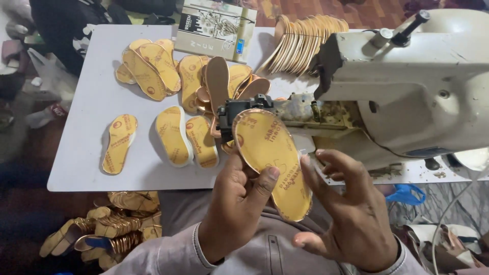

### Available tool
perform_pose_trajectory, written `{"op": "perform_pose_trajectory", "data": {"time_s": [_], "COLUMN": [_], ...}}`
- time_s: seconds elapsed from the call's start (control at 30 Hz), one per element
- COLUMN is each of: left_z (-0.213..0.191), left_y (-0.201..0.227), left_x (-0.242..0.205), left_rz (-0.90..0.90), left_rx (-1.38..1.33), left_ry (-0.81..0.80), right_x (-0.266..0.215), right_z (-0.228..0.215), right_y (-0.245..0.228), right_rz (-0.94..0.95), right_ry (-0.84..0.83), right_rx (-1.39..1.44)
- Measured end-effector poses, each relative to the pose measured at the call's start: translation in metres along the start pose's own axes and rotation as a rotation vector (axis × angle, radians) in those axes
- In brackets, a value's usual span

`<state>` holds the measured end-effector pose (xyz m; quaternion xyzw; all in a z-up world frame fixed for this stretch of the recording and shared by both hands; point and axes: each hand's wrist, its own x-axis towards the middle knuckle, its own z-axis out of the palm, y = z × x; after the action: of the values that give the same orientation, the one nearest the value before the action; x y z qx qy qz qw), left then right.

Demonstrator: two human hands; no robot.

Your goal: Stitching the edges of shoe insoles using an industrial sewing machine at a fast pace.

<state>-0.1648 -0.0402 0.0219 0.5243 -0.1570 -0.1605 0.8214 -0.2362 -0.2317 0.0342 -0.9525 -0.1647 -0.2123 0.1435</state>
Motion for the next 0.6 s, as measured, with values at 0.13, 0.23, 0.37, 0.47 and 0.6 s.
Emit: {"op": "perform_pose_trajectory", "data": {"time_s": [0.13,0.23,0.37,0.47,0.6], "left_z": [-0.013,-0.019,-0.018,-0.026,-0.039], "left_y": [0.003,-0.001,0.002,0.0,0.009], "left_x": [0.0,-0.001,-0.002,-0.001,0.008], "left_rz": [0.058,0.057,0.002,0.016,0.078], "left_rx": [0.003,0.001,-0.053,0.011,0.128], "left_ry": [0.097,0.073,0.028,0.139,0.223], "right_x": [-0.008,-0.005,0.017,0.012,0.003], "right_z": [0.01,0.015,0.016,0.02,0.017], "right_y": [-0.009,-0.007,-0.011,-0.01,-0.021], "right_rz": [0.019,0.011,-0.036,-0.055,-0.073], "right_ry": [-0.002,0.015,0.018,-0.02,0.028], "right_rx": [0.063,0.005,-0.065,-0.083,-0.07]}}
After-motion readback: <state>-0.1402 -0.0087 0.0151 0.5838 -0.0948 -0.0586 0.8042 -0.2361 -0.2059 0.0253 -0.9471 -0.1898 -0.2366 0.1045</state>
